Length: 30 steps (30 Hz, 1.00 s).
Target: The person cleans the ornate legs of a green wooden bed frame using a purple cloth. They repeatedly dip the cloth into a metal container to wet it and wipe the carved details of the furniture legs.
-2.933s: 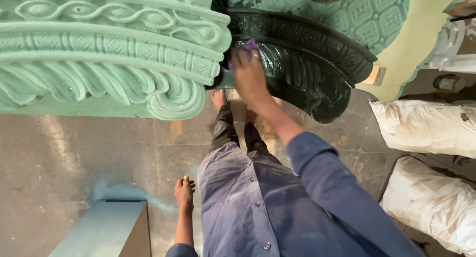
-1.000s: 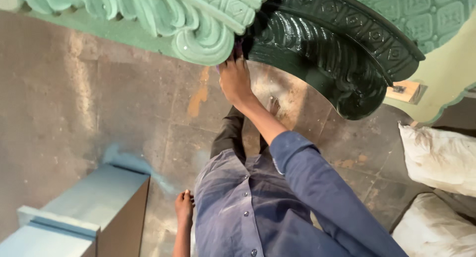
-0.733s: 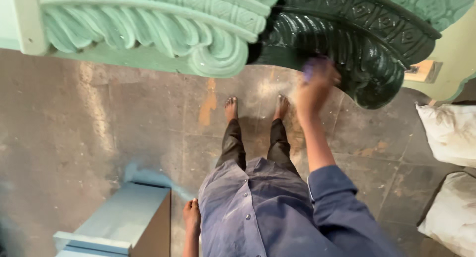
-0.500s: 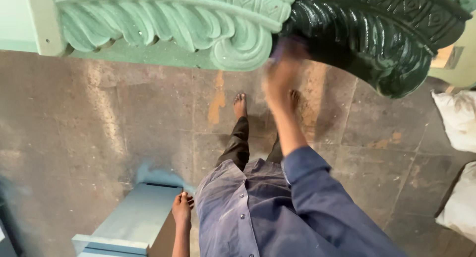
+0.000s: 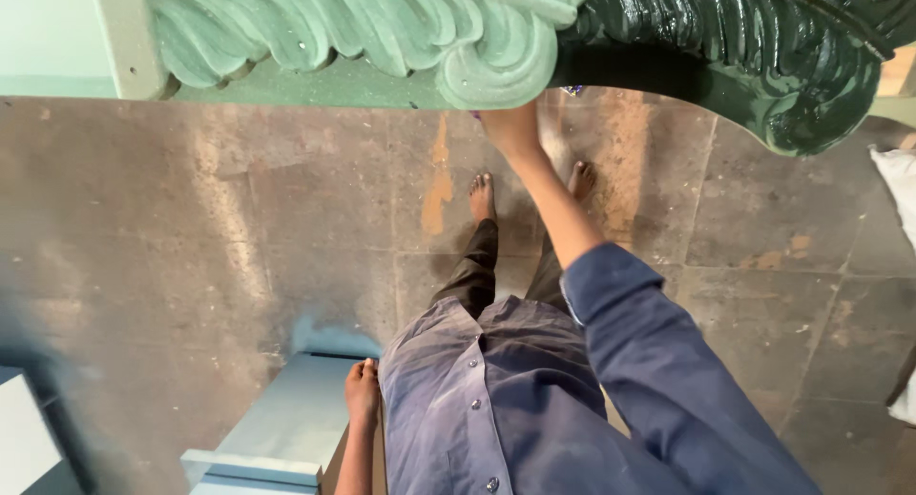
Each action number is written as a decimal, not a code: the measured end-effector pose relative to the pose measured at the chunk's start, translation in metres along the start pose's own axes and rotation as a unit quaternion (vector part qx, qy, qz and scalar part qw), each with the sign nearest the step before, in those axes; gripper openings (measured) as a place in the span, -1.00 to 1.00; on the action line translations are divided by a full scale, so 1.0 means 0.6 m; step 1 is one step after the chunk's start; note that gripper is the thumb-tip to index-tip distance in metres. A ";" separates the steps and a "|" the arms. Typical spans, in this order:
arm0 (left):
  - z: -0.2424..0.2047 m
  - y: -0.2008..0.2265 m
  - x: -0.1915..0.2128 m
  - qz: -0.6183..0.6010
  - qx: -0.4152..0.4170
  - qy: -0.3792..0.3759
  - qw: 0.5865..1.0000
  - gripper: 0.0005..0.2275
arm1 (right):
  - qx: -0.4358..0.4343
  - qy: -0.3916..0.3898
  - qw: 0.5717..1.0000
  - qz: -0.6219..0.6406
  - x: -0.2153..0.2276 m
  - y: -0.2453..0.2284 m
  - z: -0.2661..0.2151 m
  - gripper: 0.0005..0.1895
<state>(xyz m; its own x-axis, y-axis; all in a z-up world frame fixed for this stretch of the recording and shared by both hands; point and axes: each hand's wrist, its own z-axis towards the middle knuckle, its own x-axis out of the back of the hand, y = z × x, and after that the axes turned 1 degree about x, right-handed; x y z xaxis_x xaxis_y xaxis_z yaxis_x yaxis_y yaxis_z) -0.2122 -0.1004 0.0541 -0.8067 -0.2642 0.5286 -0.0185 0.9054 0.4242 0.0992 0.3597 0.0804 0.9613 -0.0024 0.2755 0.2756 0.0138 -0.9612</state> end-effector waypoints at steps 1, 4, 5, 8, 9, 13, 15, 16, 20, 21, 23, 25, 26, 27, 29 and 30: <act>-0.002 0.002 0.003 -0.014 -0.003 -0.002 1.000 -0.71 | -0.007 0.002 0.999 0.032 -0.012 0.003 -0.007 -0.81; 0.001 0.021 0.016 -0.005 0.007 0.016 1.000 -0.72 | 0.096 0.067 0.993 0.033 -0.021 0.004 -0.061 -0.56; 0.000 0.025 0.019 0.024 -0.001 0.019 1.000 -0.71 | 0.092 0.054 0.992 0.065 -0.011 0.004 -0.081 -0.56; 0.001 0.041 0.024 0.080 -0.012 0.017 0.997 -0.69 | 0.003 0.038 0.982 0.186 0.015 -0.005 -0.095 -0.64; 0.004 0.049 0.027 0.078 -0.008 0.014 0.997 -0.69 | -0.076 0.044 0.965 0.248 0.017 -0.010 -0.081 -0.73; 0.017 0.078 0.042 0.081 -0.029 0.018 0.996 -0.69 | -0.070 0.096 0.914 0.388 -0.026 -0.026 0.004 -0.87; 0.011 0.082 0.055 0.077 -0.029 0.026 0.996 -0.70 | -0.021 0.141 0.952 0.271 -0.046 -0.026 -0.005 -0.86; 0.017 0.092 0.056 0.074 -0.033 0.029 0.996 -0.70 | -0.002 0.143 0.969 0.201 -0.051 -0.026 -0.015 -0.81; 0.016 0.111 0.057 0.126 -0.023 0.019 0.992 -0.69 | -0.066 0.081 0.972 0.211 -0.042 -0.040 -0.046 -0.70; 0.021 0.120 0.056 0.131 -0.021 0.014 0.991 -0.69 | -0.090 0.088 0.961 0.248 -0.039 -0.045 -0.038 -0.70; 0.032 0.134 0.058 0.135 -0.033 0.000 0.990 -0.69 | -0.139 0.101 0.932 0.318 -0.037 -0.051 -0.015 -0.70; 0.032 0.134 0.061 0.124 -0.060 -0.010 0.990 -0.68 | -0.045 0.155 0.950 0.267 -0.041 -0.052 -0.005 -0.80; 0.035 0.137 0.059 0.129 -0.051 -0.002 0.990 -0.68 | 0.006 0.181 0.954 0.240 -0.045 -0.051 0.003 -0.84; 0.036 0.142 0.064 0.135 -0.043 0.006 0.990 -0.68 | -0.052 0.136 0.961 0.236 -0.050 -0.050 0.003 -0.80; 0.046 0.147 0.046 0.131 -0.034 0.002 0.991 -0.68 | -0.160 0.042 0.962 0.215 -0.048 -0.034 0.002 -0.73; 0.046 0.146 0.041 0.125 -0.031 -0.004 0.992 -0.67 | -0.135 0.062 0.968 0.204 -0.052 -0.028 -0.002 -0.70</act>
<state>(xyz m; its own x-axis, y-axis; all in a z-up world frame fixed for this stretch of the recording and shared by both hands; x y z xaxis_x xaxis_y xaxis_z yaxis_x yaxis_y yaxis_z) -0.2501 -0.0185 0.0841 -0.7856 -0.0307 0.6180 0.2196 0.9199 0.3249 0.0644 0.3583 0.0881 0.9783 -0.1718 -0.1156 -0.1528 -0.2220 -0.9630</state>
